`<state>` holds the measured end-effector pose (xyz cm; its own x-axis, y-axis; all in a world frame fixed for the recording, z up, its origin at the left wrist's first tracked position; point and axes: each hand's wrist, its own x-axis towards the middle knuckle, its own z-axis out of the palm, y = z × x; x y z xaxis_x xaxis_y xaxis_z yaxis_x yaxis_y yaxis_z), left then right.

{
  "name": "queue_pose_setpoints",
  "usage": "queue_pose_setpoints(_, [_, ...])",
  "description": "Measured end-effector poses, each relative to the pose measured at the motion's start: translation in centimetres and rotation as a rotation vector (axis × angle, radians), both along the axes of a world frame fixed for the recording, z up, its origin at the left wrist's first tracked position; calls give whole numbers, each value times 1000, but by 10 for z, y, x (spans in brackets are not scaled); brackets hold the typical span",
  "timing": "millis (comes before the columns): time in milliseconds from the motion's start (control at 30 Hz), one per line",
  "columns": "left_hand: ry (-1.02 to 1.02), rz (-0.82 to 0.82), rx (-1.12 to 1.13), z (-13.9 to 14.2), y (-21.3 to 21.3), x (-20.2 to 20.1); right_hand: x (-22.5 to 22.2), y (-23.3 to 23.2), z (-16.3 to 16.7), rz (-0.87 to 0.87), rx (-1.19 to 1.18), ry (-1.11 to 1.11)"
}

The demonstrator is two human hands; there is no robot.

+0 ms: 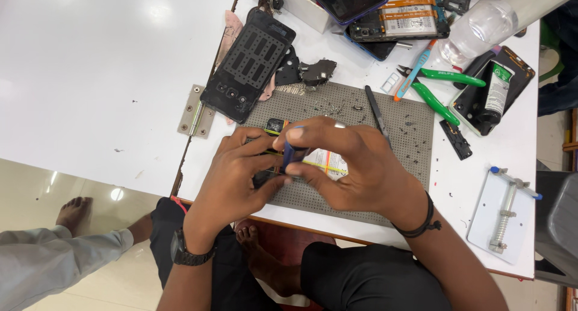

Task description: The person repairs a smartphone at a workbench. The phone is held flat on a perforated mat secured with rubber bands, and the person uses a blue cordless electric screwdriver to unscrew and drive small screws on the phone, picking up and positioning screws by hand between driving actions.

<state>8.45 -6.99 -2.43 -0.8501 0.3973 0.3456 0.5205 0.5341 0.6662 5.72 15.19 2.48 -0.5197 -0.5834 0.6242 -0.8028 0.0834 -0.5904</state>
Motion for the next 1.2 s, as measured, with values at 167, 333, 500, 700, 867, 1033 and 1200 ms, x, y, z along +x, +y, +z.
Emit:
queue_pose_setpoints(167, [15,28,-38,3,4,1,2,1,-1,-39,111,7])
queue_pose_setpoints(333, [73,49,-57,5,4,1,3,3,-2,-68,95,40])
queue_pose_setpoints(500, [44,44,-75,8,2,0,3,1,-2,-49,66,106])
queue_pose_setpoints(700, [13,39,-64,8,3,-2,0,5,-5,-24,22,28])
queue_pose_setpoints(867, [19,45,-64,8,4,-2,-2,5,-5,25,-3,4])
queue_pose_setpoints(1033, [31,53,-63,7,4,-2,-2,5,-3,30,5,6])
queue_pose_setpoints(1200, [25,54,-71,6,5,-2,-2,7,-1,37,16,9])
